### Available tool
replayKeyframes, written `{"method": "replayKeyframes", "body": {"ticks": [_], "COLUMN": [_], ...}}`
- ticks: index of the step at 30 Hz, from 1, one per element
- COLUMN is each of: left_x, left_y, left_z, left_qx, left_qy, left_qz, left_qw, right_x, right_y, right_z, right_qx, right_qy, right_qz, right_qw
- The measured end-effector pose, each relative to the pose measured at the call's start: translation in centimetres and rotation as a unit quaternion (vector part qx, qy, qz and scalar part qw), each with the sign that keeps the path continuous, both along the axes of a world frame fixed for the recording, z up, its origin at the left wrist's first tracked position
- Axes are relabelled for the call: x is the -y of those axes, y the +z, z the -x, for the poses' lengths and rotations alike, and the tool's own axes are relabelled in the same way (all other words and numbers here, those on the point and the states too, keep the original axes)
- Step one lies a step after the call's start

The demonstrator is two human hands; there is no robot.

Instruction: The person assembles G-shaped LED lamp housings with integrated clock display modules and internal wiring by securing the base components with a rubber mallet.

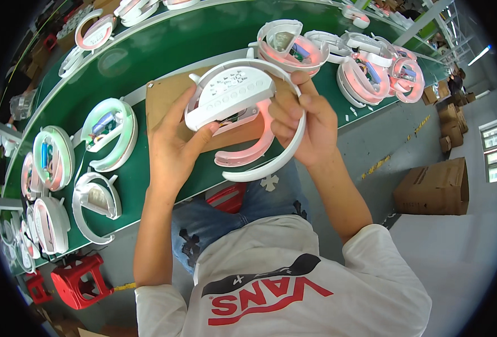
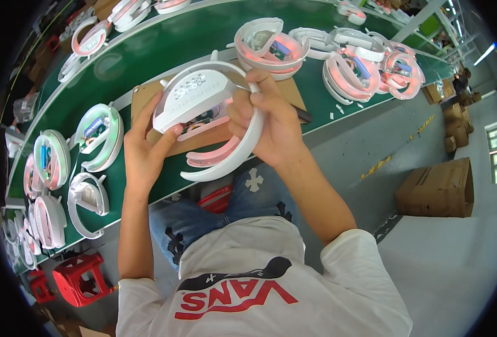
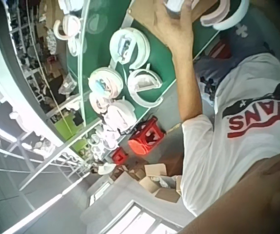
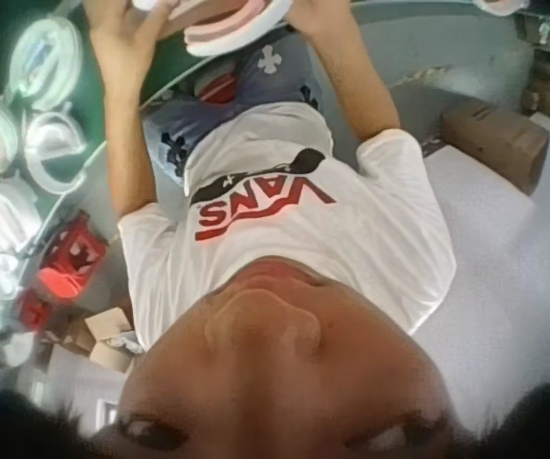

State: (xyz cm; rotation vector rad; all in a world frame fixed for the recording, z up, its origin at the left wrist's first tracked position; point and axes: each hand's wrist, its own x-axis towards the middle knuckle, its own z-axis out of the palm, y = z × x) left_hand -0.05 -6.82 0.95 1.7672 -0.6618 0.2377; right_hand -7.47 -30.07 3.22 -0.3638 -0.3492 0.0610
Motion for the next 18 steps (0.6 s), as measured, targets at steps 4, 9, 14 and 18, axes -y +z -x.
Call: {"method": "replayKeyframes", "body": {"ticks": [4,9,14,18], "left_x": [0.0,0.4,0.2,0.0], "left_y": [0.8,0.3,-0.9,-1.6], "left_z": [0.2,0.3,-0.6,-0.9], "left_qx": [-0.012,0.065,0.048,0.066], "left_qy": [-0.006,-0.009,-0.014,-0.005], "left_qz": [-0.109,-0.105,-0.099,-0.080], "left_qw": [0.994,0.992,0.994,0.995], "right_x": [0.5,1.0,1.1,0.8], "right_y": [0.8,0.3,0.2,-1.0], "right_z": [2.7,2.2,1.0,0.4], "right_qx": [-0.127,-0.118,-0.097,-0.076], "right_qy": [-0.168,-0.295,-0.322,-0.333], "right_qz": [0.331,0.659,0.738,0.747], "right_qw": [0.920,0.682,0.585,0.570]}}
